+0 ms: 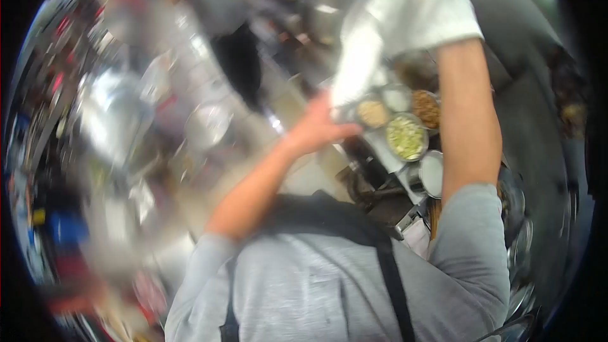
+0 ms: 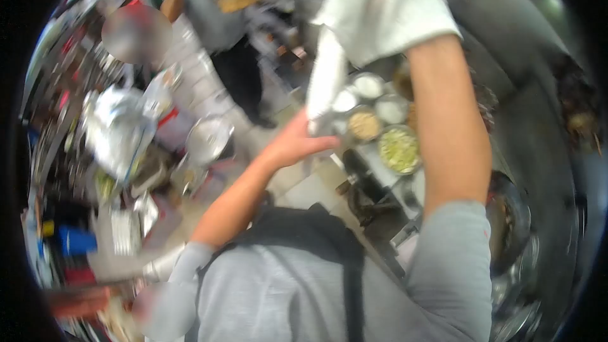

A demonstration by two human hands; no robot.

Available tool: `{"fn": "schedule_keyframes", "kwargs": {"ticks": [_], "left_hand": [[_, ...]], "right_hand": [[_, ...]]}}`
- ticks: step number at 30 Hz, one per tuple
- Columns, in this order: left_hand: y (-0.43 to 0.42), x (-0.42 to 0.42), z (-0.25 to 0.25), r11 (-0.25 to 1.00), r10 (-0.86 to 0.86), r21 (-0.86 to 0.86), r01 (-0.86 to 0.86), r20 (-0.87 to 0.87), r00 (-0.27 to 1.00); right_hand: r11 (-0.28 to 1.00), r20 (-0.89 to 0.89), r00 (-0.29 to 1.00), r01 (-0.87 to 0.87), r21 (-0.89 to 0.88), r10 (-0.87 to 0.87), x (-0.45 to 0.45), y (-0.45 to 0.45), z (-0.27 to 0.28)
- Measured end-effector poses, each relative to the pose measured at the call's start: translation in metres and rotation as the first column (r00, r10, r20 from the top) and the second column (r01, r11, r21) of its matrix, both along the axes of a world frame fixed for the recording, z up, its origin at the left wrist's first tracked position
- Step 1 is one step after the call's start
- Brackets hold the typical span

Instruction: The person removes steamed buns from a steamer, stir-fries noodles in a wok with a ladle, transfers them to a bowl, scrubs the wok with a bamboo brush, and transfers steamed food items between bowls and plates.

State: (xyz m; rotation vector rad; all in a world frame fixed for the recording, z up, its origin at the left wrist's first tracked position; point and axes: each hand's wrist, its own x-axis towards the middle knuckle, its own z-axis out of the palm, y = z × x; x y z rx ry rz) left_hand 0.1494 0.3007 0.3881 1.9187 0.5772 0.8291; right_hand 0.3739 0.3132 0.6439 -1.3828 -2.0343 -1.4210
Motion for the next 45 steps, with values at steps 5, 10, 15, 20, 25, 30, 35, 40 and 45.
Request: {"fn": "schedule_keyframes", "kwargs": {"ticks": [5, 10, 15, 20, 25, 30, 35, 40, 45], "left_hand": [[-0.117, -0.021, -0.092, 0.869, 0.079, -0.49, -0.068, 0.001, 0.997], [-0.247, -0.084, -0.181, 0.623, 0.229, -0.737, -0.264, -0.151, 0.962], [-0.355, -0.109, -0.235, 0.457, 0.27, -0.799, -0.392, -0.295, 0.917], [-0.45, -0.122, -0.253, 0.303, 0.363, -0.85, -0.43, -0.314, 0.877], [-0.529, -0.123, -0.243, 0.252, 0.363, -0.811, -0.528, -0.426, 0.829], [-0.585, -0.132, -0.225, 0.255, 0.452, -0.754, -0.606, -0.461, 0.764], [-0.611, -0.133, -0.221, 0.194, 0.601, -0.764, -0.616, -0.404, 0.69], [-0.593, -0.115, -0.206, 0.142, 0.585, -0.751, -0.645, -0.462, 0.667], [-0.538, -0.103, -0.189, 0.076, 0.556, -0.819, -0.569, -0.439, 0.706]], "right_hand": [[0.826, -0.511, 0.785, -0.516, -0.228, 0.35, -0.035, -0.044, -0.135], [0.666, -0.68, 0.64, -0.685, -0.295, 0.357, -0.093, -0.137, -0.235], [0.467, -0.922, 0.382, -0.826, -0.314, 0.057, -0.078, -0.189, -0.374], [0.349, -0.857, 0.488, -0.842, -0.411, 0.168, -0.106, -0.26, -0.427], [0.308, -0.847, 0.522, -0.826, -0.472, 0.102, -0.124, -0.342, -0.45], [0.29, -0.853, 0.51, -0.838, -0.462, 0.114, -0.138, -0.389, -0.47], [0.358, -0.865, 0.485, -0.836, -0.416, 0.129, -0.13, -0.396, -0.482], [0.472, -0.614, 0.786, -0.568, -0.674, 0.069, -0.115, -0.378, -0.496], [0.475, -0.546, 0.838, -0.483, -0.736, 0.006, -0.061, -0.366, -0.456]]}}
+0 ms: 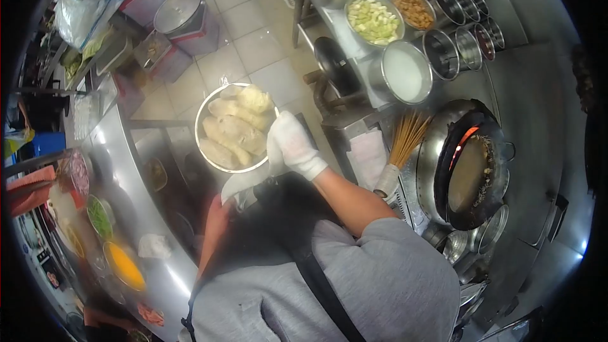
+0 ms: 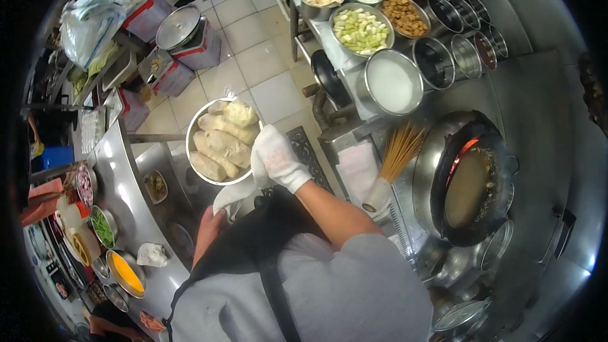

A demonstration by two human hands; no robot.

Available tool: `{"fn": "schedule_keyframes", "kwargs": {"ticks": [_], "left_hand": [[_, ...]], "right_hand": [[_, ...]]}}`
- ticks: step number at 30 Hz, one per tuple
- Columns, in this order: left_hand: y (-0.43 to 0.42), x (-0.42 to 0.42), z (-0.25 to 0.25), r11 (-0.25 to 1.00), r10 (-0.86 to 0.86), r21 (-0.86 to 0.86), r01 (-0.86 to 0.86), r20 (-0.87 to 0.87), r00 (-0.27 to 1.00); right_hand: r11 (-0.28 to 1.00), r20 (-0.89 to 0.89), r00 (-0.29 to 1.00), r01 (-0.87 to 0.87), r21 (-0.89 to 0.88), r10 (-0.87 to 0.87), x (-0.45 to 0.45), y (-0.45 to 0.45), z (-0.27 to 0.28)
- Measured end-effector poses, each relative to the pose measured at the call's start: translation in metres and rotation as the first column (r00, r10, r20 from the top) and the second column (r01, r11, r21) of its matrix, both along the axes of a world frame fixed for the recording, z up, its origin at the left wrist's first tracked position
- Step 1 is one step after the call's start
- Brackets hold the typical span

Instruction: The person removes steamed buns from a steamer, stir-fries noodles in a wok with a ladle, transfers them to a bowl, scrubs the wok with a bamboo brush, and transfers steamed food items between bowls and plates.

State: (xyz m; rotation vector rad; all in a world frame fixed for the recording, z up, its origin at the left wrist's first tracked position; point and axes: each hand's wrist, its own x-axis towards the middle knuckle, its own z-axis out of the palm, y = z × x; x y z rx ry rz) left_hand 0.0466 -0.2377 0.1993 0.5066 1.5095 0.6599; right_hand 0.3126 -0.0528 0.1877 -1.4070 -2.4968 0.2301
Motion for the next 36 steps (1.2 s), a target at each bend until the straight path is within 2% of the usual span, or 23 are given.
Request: {"fn": "schedule_keyframes", "kwargs": {"ticks": [2, 3, 6, 8, 9, 10, 11, 12, 14, 15, 17, 18, 19, 20, 21, 22, 23, 24, 25, 28, 30, 34, 36], "left_hand": [[0.028, 0.01, 0.015, 0.993, -0.085, 0.079, 0.085, -0.005, 0.996], [0.036, 0.005, 0.001, 0.988, -0.116, 0.102, 0.115, 0.005, 0.993], [0.062, 0.009, 0.001, 0.937, -0.343, 0.011, 0.349, -0.159, 0.926], [0.066, 0.006, -0.023, 0.876, -0.47, -0.055, 0.479, -0.32, 0.822], [0.061, -0.005, -0.059, 0.804, -0.552, -0.071, 0.59, -0.456, 0.698], [0.048, -0.012, -0.09, 0.739, -0.446, 0.164, 0.653, -0.608, 0.657], [0.06, 0.003, -0.042, 0.788, -0.553, -0.036, 0.615, -0.481, 0.68], [0.056, 0.006, -0.043, 0.792, -0.567, -0.089, 0.603, -0.474, 0.674], [0.047, 0.014, -0.029, 0.86, -0.487, -0.037, 0.509, -0.36, 0.796], [0.041, 0.011, -0.03, 0.874, -0.465, -0.044, 0.484, -0.367, 0.806], [0.02, 0.007, -0.029, 0.894, -0.433, -0.059, 0.443, -0.365, 0.824], [0.011, 0.0, -0.026, 0.912, -0.388, -0.017, 0.409, -0.352, 0.851], [0.004, -0.007, -0.024, 0.925, -0.346, 0.033, 0.378, -0.335, 0.876], [0.0, -0.014, -0.022, 0.934, -0.304, 0.088, 0.347, -0.315, 0.899], [-0.006, -0.02, -0.015, 0.961, -0.241, 0.057, 0.27, -0.296, 0.924], [-0.013, -0.026, -0.005, 0.982, -0.176, 0.024, 0.19, -0.278, 0.944], [-0.017, -0.031, 0.006, 0.994, -0.108, -0.009, 0.109, -0.262, 0.959], [-0.02, -0.033, 0.017, 0.998, -0.014, 0.051, 0.026, -0.224, 0.975], [-0.024, -0.034, 0.032, 0.993, 0.079, 0.105, -0.06, -0.181, 0.98], [-0.042, -0.044, 0.051, 0.943, 0.277, 0.215, -0.255, -0.083, 0.957], [-0.053, -0.048, 0.046, 0.88, 0.414, 0.235, -0.413, 0.048, 0.909], [-0.069, -0.067, 0.036, 0.896, 0.39, 0.252, -0.367, -0.047, 0.92], [-0.075, -0.07, 0.032, 0.894, 0.391, 0.264, -0.363, -0.062, 0.918]], "right_hand": [[0.997, 0.089, 0.993, 0.079, 0.024, -0.081, 0.016, 0.003, 0.007], [0.992, 0.128, 0.984, 0.116, 0.038, -0.12, 0.023, 0.003, 0.012], [0.971, -0.045, 0.989, 0.145, 0.187, -0.14, 0.055, 0.001, 0.011], [0.99, 0.104, 0.984, 0.142, 0.006, -0.142, 0.07, 0.007, 0.013], [0.995, 0.192, 0.976, 0.101, 0.003, -0.1, 0.071, 0.008, 0.033], [0.99, -0.095, 0.993, 0.08, 0.115, -0.07, 0.08, 0.008, 0.011], [0.969, -0.21, 0.978, 0.039, 0.242, 0.013, 0.081, 0.012, 0.008], [0.979, -0.217, 0.976, 0.006, 0.203, 0.039, 0.079, 0.021, 0.015], [0.992, -0.085, 0.994, -0.081, -0.093, 0.073, 0.057, 0.024, 0.042], [0.975, -0.069, 0.991, -0.128, -0.18, 0.117, 0.045, 0.025, 0.052], [0.972, -0.253, 0.95, -0.211, -0.1, 0.18, 0.023, 0.016, 0.033], [0.979, -0.463, 0.865, -0.2, 0.041, 0.196, 0.009, 0.005, 0.008], [0.964, -0.309, 0.925, -0.255, -0.075, 0.221, -0.01, 0.002, -0.008], [0.952, -0.375, 0.875, -0.286, 0.106, 0.305, -0.039, 0.004, 0.008], [0.912, -0.407, 0.825, -0.287, 0.293, 0.391, -0.068, 0.007, 0.024], [0.921, -0.328, 0.861, -0.371, 0.115, 0.388, -0.094, 0.009, 0.039], [0.937, -0.269, 0.898, -0.325, 0.126, 0.348, -0.128, 0.008, 0.015], [0.919, -0.312, 0.865, -0.366, 0.148, 0.394, -0.154, 0.009, 0.032], [0.871, -0.437, 0.753, -0.411, 0.271, 0.491, -0.178, 0.011, 0.029], [0.87, -0.34, 0.811, -0.491, 0.05, 0.477, -0.266, 0.011, 0.02], [0.856, -0.335, 0.796, -0.512, 0.07, 0.504, -0.309, 0.009, 0.013], [0.829, -0.373, 0.761, -0.557, 0.045, 0.531, -0.345, 0.003, 0.013], [0.766, -0.514, 0.6, -0.611, 0.201, 0.614, -0.347, 0.006, 0.009]]}}
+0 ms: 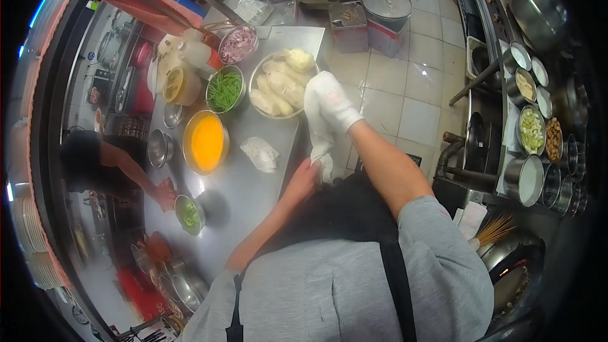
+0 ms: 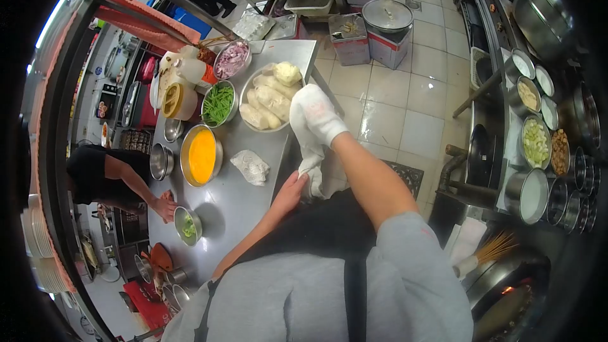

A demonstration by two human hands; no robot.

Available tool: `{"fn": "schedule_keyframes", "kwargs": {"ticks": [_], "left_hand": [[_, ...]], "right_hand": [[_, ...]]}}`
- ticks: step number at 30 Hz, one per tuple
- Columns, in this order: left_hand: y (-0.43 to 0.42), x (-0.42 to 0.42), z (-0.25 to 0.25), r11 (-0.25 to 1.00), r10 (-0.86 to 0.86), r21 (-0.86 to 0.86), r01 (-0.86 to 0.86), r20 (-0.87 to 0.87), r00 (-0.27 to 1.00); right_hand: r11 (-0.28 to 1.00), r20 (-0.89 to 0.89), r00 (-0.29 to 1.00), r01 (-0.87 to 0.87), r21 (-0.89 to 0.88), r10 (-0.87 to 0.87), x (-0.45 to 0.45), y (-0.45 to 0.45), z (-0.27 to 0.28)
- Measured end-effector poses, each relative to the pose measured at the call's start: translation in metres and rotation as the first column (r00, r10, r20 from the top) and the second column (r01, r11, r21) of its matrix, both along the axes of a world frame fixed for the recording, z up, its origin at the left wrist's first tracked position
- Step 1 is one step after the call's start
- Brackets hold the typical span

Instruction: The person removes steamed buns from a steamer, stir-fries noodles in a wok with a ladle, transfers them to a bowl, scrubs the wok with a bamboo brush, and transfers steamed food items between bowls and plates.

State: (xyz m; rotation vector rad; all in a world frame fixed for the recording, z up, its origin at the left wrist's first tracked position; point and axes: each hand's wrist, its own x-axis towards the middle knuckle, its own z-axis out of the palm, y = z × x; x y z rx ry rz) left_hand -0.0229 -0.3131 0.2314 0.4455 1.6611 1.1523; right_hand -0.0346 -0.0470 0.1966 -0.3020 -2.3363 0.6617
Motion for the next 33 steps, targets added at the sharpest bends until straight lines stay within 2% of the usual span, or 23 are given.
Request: {"fn": "schedule_keyframes", "kwargs": {"ticks": [1, 3, 4, 5, 6, 7, 8, 10, 12, 13, 14, 16, 18, 19, 21, 24, 26, 27, 28, 29, 30, 32, 33], "left_hand": [[-0.002, -0.002, -0.004, 1.0, -0.006, -0.012, 0.006, -0.02, 1.0], [-0.005, -0.009, -0.018, 0.999, -0.031, -0.033, 0.029, -0.06, 0.998], [-0.005, -0.012, -0.022, 0.991, -0.095, -0.11, 0.079, -0.15, 0.984], [-0.005, -0.015, -0.022, 0.974, -0.167, -0.189, 0.124, -0.232, 0.958], [-0.005, -0.015, -0.021, 0.949, -0.247, -0.27, 0.165, -0.305, 0.92], [-0.007, -0.011, -0.02, 0.951, -0.29, -0.246, 0.189, -0.492, 0.821], [-0.005, -0.009, -0.018, 0.947, -0.305, -0.268, 0.176, -0.584, 0.752], [0.001, -0.013, -0.019, 0.951, -0.304, -0.244, 0.188, -0.645, 0.701], [0.017, -0.011, -0.014, 0.978, -0.201, -0.141, 0.151, -0.476, 0.856], [0.021, -0.012, -0.017, 0.972, -0.233, -0.11, 0.205, -0.482, 0.845], [0.03, -0.027, -0.03, 0.896, -0.408, -0.147, 0.42, -0.646, 0.645], [0.043, -0.033, -0.039, 0.867, -0.481, -0.156, 0.474, -0.511, 0.712], [0.057, -0.015, -0.003, 0.79, -0.524, -0.181, 0.586, -0.697, 0.49], [0.068, -0.015, -0.009, 0.673, -0.623, -0.09, 0.734, -0.603, 0.497], [0.087, -0.003, -0.015, 0.482, -0.773, 0.058, 0.874, -0.442, 0.455], [0.096, 0.011, -0.009, 0.449, -0.826, 0.138, 0.883, -0.311, 0.469], [0.093, 0.004, -0.007, 0.46, -0.837, 0.214, 0.862, -0.219, 0.501], [0.086, -0.005, -0.01, 0.565, -0.8, 0.214, 0.797, -0.095, 0.593], [0.079, -0.013, -0.015, 0.656, -0.746, 0.209, 0.725, 0.031, 0.665], [0.073, -0.018, -0.018, 0.736, -0.676, 0.2, 0.647, 0.159, 0.719], [0.064, -0.021, -0.016, 0.784, -0.619, 0.227, 0.577, 0.224, 0.753], [0.047, -0.024, -0.011, 0.866, -0.497, 0.265, 0.424, 0.363, 0.788], [0.041, -0.027, -0.009, 0.881, -0.471, 0.213, 0.423, 0.302, 0.829]], "right_hand": [[0.999, -0.113, 0.992, -0.048, 0.014, 0.049, 0.001, 0.0, -0.002], [0.99, 0.173, 0.977, -0.136, 0.049, 0.125, 0.031, -0.005, 0.067], [0.983, 0.315, 0.937, -0.176, 0.054, 0.15, 0.046, -0.01, 0.092], [0.914, 0.265, 0.959, -0.192, 0.357, 0.098, 0.058, -0.013, 0.088], [0.96, 0.27, 0.949, -0.218, 0.176, 0.166, 0.072, -0.015, 0.086], [0.973, 0.26, 0.939, -0.229, -0.01, 0.224, 0.089, -0.015, 0.085], [0.955, 0.238, 0.933, -0.226, -0.192, 0.269, 0.106, -0.014, 0.088], [0.989, 0.233, 0.962, -0.132, -0.067, 0.144, 0.144, -0.012, 0.082], [1.0, 0.279, 0.96, 0.004, 0.0, -0.004, 0.18, -0.02, 0.076], [0.999, 0.401, 0.916, -0.034, 0.002, 0.03, 0.197, -0.027, 0.112], [0.993, 0.329, 0.938, -0.081, -0.081, 0.103, 0.204, -0.036, 0.121], [0.953, 0.152, 0.957, -0.209, -0.221, 0.245, 0.207, -0.051, 0.136], [0.884, -0.04, 0.937, -0.34, -0.32, 0.346, 0.214, -0.063, 0.145], [0.842, -0.137, 0.914, -0.405, -0.357, 0.382, 0.223, -0.071, 0.148], [0.765, -0.178, 0.865, -0.498, -0.408, 0.469, 0.235, -0.089, 0.146], [0.582, -0.044, 0.728, -0.581, -0.569, 0.684, 0.225, -0.098, 0.132], [0.355, -0.098, 0.778, -0.391, -0.849, 0.621, 0.249, -0.097, 0.109], [0.12, -0.157, 0.853, -0.247, -0.962, 0.498, 0.261, -0.098, 0.087], [-0.154, -0.209, 0.927, -0.168, -0.974, 0.311, 0.273, -0.103, 0.06], [-0.403, -0.222, 0.971, -0.17, -0.899, 0.086, 0.281, -0.114, 0.029], [-0.579, -0.187, 0.974, -0.225, -0.784, -0.126, 0.288, -0.131, 0.001], [-0.699, -0.118, 0.943, -0.31, -0.644, -0.31, 0.286, -0.162, -0.013], [-0.712, -0.118, 0.95, -0.295, -0.637, -0.287, 0.283, -0.16, -0.008]]}}
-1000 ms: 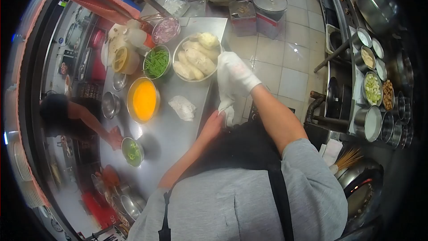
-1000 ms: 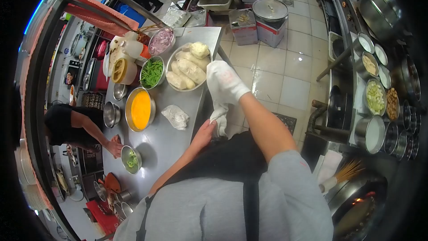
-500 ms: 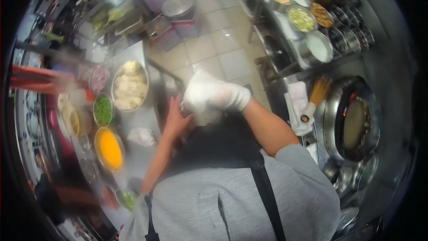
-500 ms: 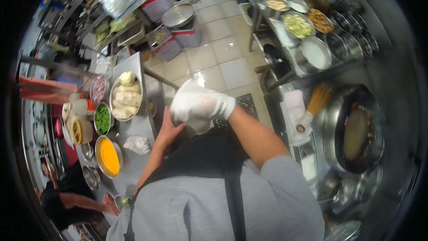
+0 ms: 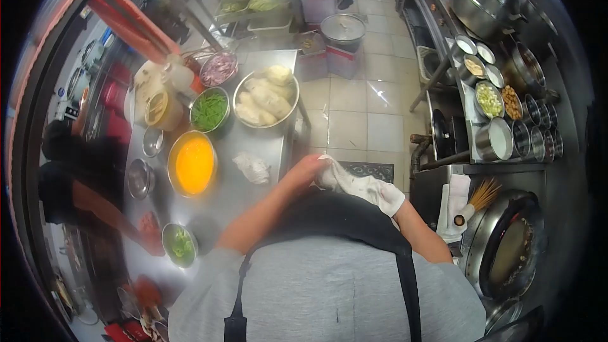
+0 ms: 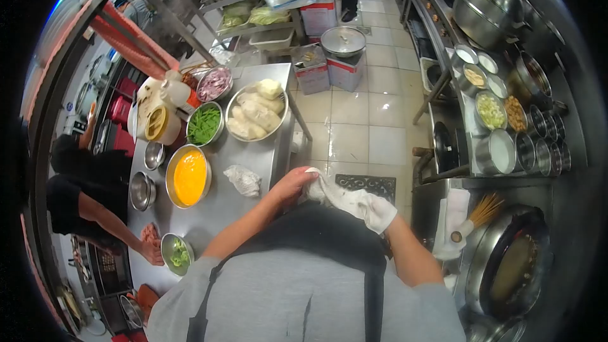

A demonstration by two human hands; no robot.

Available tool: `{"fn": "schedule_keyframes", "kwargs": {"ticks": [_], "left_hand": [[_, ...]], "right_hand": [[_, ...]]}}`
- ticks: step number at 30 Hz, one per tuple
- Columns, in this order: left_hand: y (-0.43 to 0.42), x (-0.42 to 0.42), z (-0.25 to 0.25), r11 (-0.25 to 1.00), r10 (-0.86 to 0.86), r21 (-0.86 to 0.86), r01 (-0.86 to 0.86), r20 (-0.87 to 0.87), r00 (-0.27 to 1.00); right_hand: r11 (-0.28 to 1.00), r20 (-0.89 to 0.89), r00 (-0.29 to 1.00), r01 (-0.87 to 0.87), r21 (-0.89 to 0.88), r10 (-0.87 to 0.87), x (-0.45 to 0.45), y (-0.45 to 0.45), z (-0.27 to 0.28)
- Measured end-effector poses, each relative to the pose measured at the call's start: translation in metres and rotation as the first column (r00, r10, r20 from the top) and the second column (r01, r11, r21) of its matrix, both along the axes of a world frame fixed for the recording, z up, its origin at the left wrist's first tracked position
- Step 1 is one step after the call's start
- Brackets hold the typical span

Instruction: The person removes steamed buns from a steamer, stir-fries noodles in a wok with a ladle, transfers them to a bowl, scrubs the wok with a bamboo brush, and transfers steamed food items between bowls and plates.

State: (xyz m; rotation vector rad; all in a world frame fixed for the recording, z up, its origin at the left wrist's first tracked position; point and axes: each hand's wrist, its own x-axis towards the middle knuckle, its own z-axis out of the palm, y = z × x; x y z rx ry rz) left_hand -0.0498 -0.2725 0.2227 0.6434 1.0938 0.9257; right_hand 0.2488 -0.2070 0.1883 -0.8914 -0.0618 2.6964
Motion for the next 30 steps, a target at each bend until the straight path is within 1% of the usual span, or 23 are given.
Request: {"fn": "schedule_keyframes", "kwargs": {"ticks": [2, 3, 4, 5, 6, 8, 10, 11, 12, 13, 14, 17, 18, 19, 20, 21, 22, 23, 24, 25, 28, 29, 30], "left_hand": [[-0.009, -0.002, 0.012, 0.997, 0.078, 0.013, -0.08, 0.13, 0.988], [-0.01, -0.002, 0.025, 0.993, 0.113, 0.02, -0.119, 0.194, 0.974], [-0.007, -0.002, 0.043, 0.986, 0.138, 0.058, -0.156, 0.246, 0.959], [-0.006, -0.003, 0.064, 0.977, 0.161, 0.09, -0.195, 0.299, 0.941], [-0.006, -0.003, 0.074, 0.966, 0.179, 0.116, -0.232, 0.353, 0.919], [0.01, -0.006, 0.073, 0.959, 0.188, 0.143, -0.245, 0.327, 0.926], [0.024, -0.011, 0.055, 0.952, 0.245, 0.134, -0.277, 0.215, 0.946], [0.027, -0.016, 0.049, 0.966, 0.208, 0.165, -0.198, -0.044, 0.977], [0.027, -0.019, 0.043, 0.98, 0.16, 0.161, -0.115, -0.299, 0.941], [0.024, -0.02, 0.037, 0.992, 0.092, 0.125, -0.029, -0.532, 0.842], [0.021, -0.02, 0.03, 0.991, 0.107, 0.126, -0.032, -0.643, 0.758], [0.019, -0.02, -0.005, 0.985, 0.135, 0.037, -0.166, -0.763, 0.632], [0.018, -0.018, -0.01, 0.976, 0.171, 0.037, -0.215, -0.74, 0.65], [0.016, -0.014, -0.015, 0.964, 0.208, 0.035, -0.264, -0.717, 0.665], [0.016, -0.012, -0.018, 0.949, 0.246, 0.031, -0.313, -0.694, 0.676], [0.015, -0.011, -0.018, 0.966, 0.214, 0.038, -0.257, -0.676, 0.705], [0.013, -0.013, -0.018, 0.979, 0.178, 0.045, -0.198, -0.658, 0.731], [0.01, -0.013, -0.017, 0.993, 0.106, 0.044, -0.106, -0.701, 0.705], [0.007, -0.014, -0.017, 0.999, 0.042, 0.044, -0.014, -0.742, 0.669], [0.002, -0.014, -0.016, 0.994, -0.042, 0.021, 0.104, -0.827, 0.56], [-0.007, -0.015, 0.002, 0.914, -0.222, -0.143, 0.379, -0.96, 0.173], [-0.005, -0.011, 0.024, 0.93, -0.185, -0.119, 0.347, -0.969, 0.163], [-0.001, -0.009, 0.049, 0.945, -0.145, -0.092, 0.314, -0.978, 0.15]], "right_hand": [[0.999, -0.008, 0.999, -0.043, -0.019, 0.042, -0.007, 0.007, 0.012], [0.992, -0.216, 0.972, -0.074, 0.1, 0.095, 0.004, 0.033, -0.02], [0.96, -0.101, 0.994, -0.021, 0.28, 0.051, -0.009, 0.051, 0.048], [0.963, -0.114, 0.992, 0.077, 0.259, -0.049, -0.013, 0.065, 0.089], [0.928, -0.129, 0.987, 0.132, 0.348, -0.092, -0.011, 0.062, 0.082], [0.9, -0.2, 0.959, 0.262, 0.347, -0.202, -0.021, 0.06, 0.05], [0.917, -0.27, 0.904, 0.376, 0.133, -0.332, -0.054, 0.049, 0.011], [0.928, -0.26, 0.926, 0.325, 0.183, -0.273, -0.064, 0.051, 0.019], [0.935, -0.244, 0.945, 0.273, 0.226, -0.217, -0.07, 0.052, 0.037], [0.939, -0.223, 0.96, 0.224, 0.261, -0.167, -0.072, 0.05, 0.045], [0.949, -0.187, 0.977, 0.151, 0.276, -0.101, -0.062, 0.055, 0.035], [0.978, 0.175, 0.983, 0.01, 0.208, -0.047, -0.029, 0.071, -0.02], [1.0, 0.314, 0.949, 0.031, -0.006, -0.027, -0.028, 0.077, -0.022], [0.968, 0.475, 0.879, -0.149, 0.2, 0.037, -0.025, 0.079, -0.024], [0.866, 0.628, 0.777, -0.349, 0.359, 0.053, -0.034, 0.072, 0.005], [0.703, 0.758, 0.652, -0.548, 0.454, 0.018, -0.038, 0.071, 0.023], [0.393, 0.867, 0.496, -0.809, 0.438, 0.056, -0.031, 0.087, 0.006], [0.104, 0.892, 0.448, -0.892, 0.44, 0.064, -0.031, 0.094, 0.004], [-0.194, 0.915, 0.399, -0.895, 0.402, 0.055, -0.029, 0.101, 0.003], [-0.474, 0.934, 0.355, -0.818, 0.326, 0.031, -0.026, 0.108, 0.003], [-0.695, 0.985, 0.118, -0.719, -0.001, -0.124, -0.021, 0.128, 0.01], [-0.668, 0.966, 0.238, -0.736, 0.111, -0.102, -0.017, 0.138, 0.03], [-0.64, 0.93, 0.357, -0.735, 0.224, -0.084, -0.009, 0.153, 0.069]]}}
